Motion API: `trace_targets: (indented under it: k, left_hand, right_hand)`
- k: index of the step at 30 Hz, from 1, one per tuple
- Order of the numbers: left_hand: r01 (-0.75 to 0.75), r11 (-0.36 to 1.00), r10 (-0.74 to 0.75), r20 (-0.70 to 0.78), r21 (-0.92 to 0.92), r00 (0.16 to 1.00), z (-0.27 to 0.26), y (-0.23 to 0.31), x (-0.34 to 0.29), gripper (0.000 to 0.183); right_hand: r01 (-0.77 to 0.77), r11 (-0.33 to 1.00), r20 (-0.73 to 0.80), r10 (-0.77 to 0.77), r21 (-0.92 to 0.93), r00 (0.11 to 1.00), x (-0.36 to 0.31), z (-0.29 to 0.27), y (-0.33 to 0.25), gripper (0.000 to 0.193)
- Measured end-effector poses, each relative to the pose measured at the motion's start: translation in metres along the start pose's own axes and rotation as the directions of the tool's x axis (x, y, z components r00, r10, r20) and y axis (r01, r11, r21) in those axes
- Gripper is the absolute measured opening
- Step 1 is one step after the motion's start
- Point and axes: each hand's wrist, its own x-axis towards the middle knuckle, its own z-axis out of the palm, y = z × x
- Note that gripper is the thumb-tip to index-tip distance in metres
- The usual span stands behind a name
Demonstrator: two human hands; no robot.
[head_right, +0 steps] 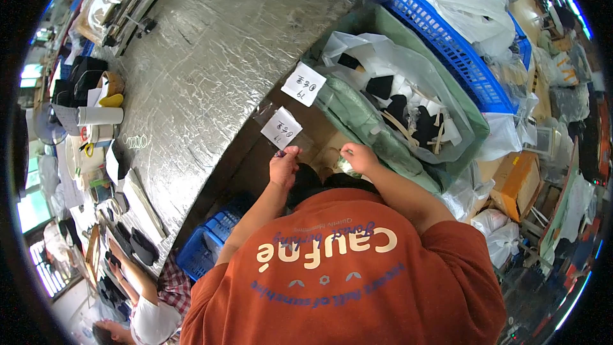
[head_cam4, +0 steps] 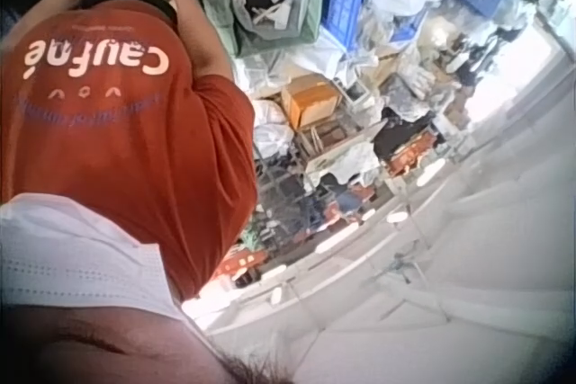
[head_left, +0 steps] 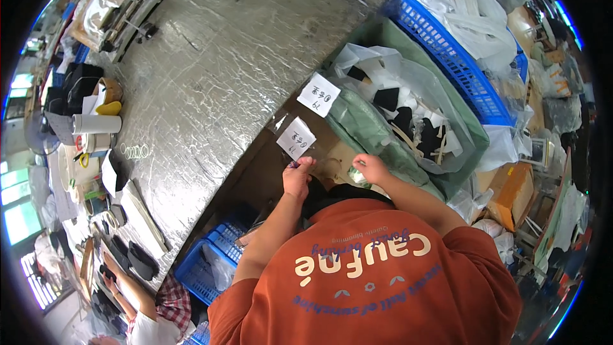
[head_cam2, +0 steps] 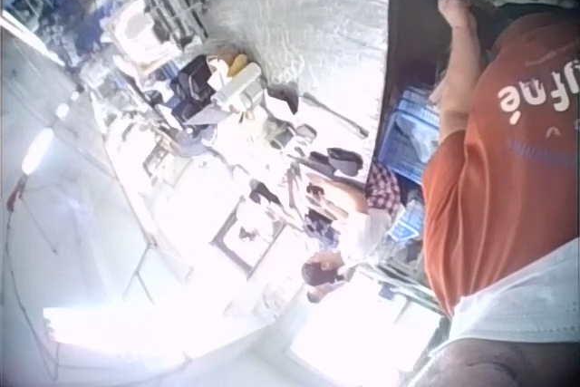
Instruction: Write identification labels on small slips of paper and attach them to large sacks of shoe components.
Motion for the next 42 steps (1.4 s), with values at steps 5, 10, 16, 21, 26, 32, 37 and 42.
trace_targets:
  k: [5,10,16,21,26,32,37,42]
  left_hand:
    - [0.098,0.993,-0.104,-0.089,-0.072,0.991,-0.001,-0.005,0.003,0.012]
    - [0.113,0.992,-0.118,-0.085,-0.057,0.989,-0.002,-0.007,0.008,0.013]
    - [0.203,0.956,-0.221,-0.066,-0.211,0.973,-0.019,-0.02,0.037,0.016]
    - [0.16,0.93,-0.21,-0.119,-0.332,0.97,-0.032,-0.017,0.049,0.021]
    - [0.059,0.993,-0.073,-0.146,-0.098,0.987,-0.049,-0.028,0.02,0.009]
    - [-0.597,0.664,0.549,0.249,0.45,0.798,0.004,0.046,-0.056,0.023]
    - [-0.511,0.535,0.485,0.25,0.672,0.838,0.018,0.08,-0.079,0.017]
    - [-0.639,0.301,0.668,0.322,0.708,0.671,0.012,0.096,-0.105,0.017]
  right_hand:
    - [0.096,0.97,-0.025,-0.093,0.223,0.995,0.003,-0.018,-0.035,0.015]
    - [0.102,0.943,0.033,-0.118,0.317,0.992,0.008,-0.026,-0.052,0.013]
    - [0.096,0.936,0.075,-0.128,0.338,0.989,0.01,-0.02,-0.064,0.012]
    - [0.093,0.946,0.072,-0.121,0.311,0.99,0.009,-0.022,-0.064,0.012]
    - [0.126,0.949,0.048,-0.146,0.29,0.988,0.009,-0.02,-0.081,0.013]
    - [0.232,0.929,0.068,-0.261,0.289,0.963,0.004,-0.012,-0.137,0.012]
    - [0.356,0.894,0.128,-0.4,0.271,0.908,0.002,-0.013,-0.157,0.017]
    - [0.295,0.819,0.286,-0.472,0.491,0.834,-0.013,-0.021,-0.183,0.046]
